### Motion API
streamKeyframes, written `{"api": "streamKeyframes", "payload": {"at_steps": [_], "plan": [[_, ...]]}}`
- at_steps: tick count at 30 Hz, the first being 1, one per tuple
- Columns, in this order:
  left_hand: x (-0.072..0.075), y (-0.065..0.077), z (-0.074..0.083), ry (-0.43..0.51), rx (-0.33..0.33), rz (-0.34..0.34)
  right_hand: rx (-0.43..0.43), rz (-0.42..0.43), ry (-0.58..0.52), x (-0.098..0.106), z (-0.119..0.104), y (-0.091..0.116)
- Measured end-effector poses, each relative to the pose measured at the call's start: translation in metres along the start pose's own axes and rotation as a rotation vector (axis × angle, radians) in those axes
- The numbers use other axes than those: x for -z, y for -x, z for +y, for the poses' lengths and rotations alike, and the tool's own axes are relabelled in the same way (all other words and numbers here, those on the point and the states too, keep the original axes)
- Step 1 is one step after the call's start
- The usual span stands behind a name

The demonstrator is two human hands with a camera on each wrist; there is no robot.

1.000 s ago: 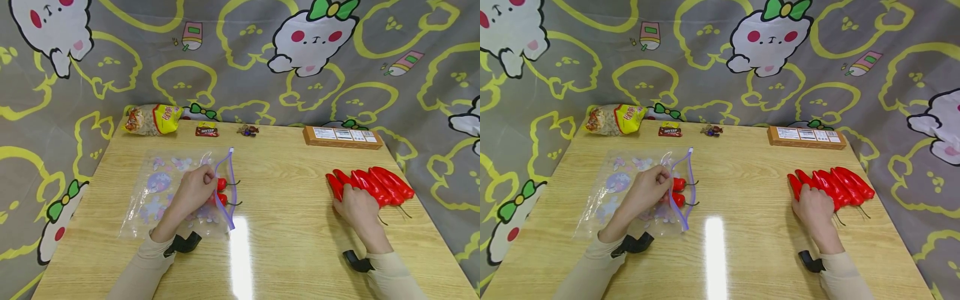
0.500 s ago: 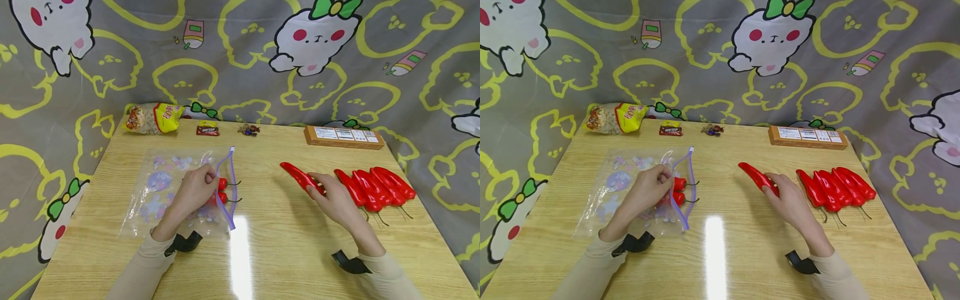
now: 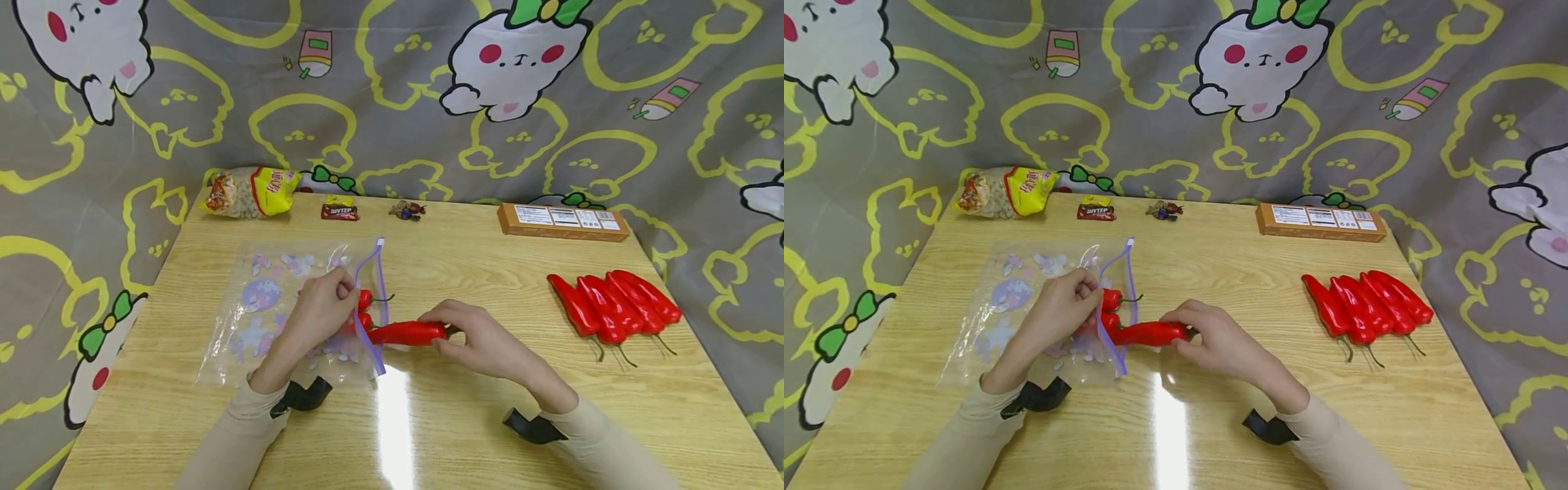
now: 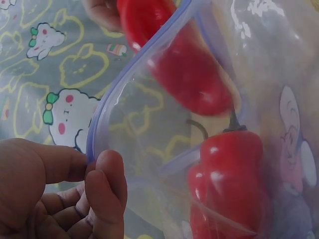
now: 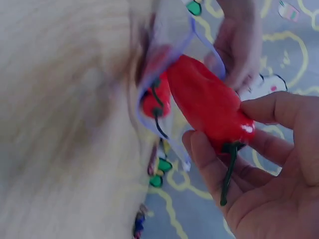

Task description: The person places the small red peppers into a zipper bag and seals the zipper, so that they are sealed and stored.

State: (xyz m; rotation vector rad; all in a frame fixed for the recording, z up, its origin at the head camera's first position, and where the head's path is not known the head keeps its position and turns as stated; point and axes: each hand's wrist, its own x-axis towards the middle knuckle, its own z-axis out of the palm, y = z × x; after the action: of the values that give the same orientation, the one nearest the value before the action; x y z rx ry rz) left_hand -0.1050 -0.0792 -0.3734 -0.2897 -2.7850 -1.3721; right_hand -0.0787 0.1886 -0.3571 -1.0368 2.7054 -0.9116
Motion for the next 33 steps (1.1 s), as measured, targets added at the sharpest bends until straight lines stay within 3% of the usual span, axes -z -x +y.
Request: {"api": "streamKeyframes", "payload": {"at_steps": [5, 14, 25, 33], "plan": [[0.0, 0.001, 0.001, 0.007, 0.013, -0.018, 0.048, -0.025, 0.018, -0.019, -0.003, -0.01], [0.0, 0.001, 0.004, 0.085, 0.086, -0.088, 0.118, 0.02, 0.058, -0.046, -0.008, -0.034], [-0.003, 0.003, 0.005, 0.106, 0.071, -0.094, 0.191, 0.04, 0.155, -0.074, -0.018, -0.059], [-0.003, 0.002, 0.006, 0.124, 0.074, -0.103, 0.166, 0.048, 0.233, -0.082, -0.02, -0.064]]}}
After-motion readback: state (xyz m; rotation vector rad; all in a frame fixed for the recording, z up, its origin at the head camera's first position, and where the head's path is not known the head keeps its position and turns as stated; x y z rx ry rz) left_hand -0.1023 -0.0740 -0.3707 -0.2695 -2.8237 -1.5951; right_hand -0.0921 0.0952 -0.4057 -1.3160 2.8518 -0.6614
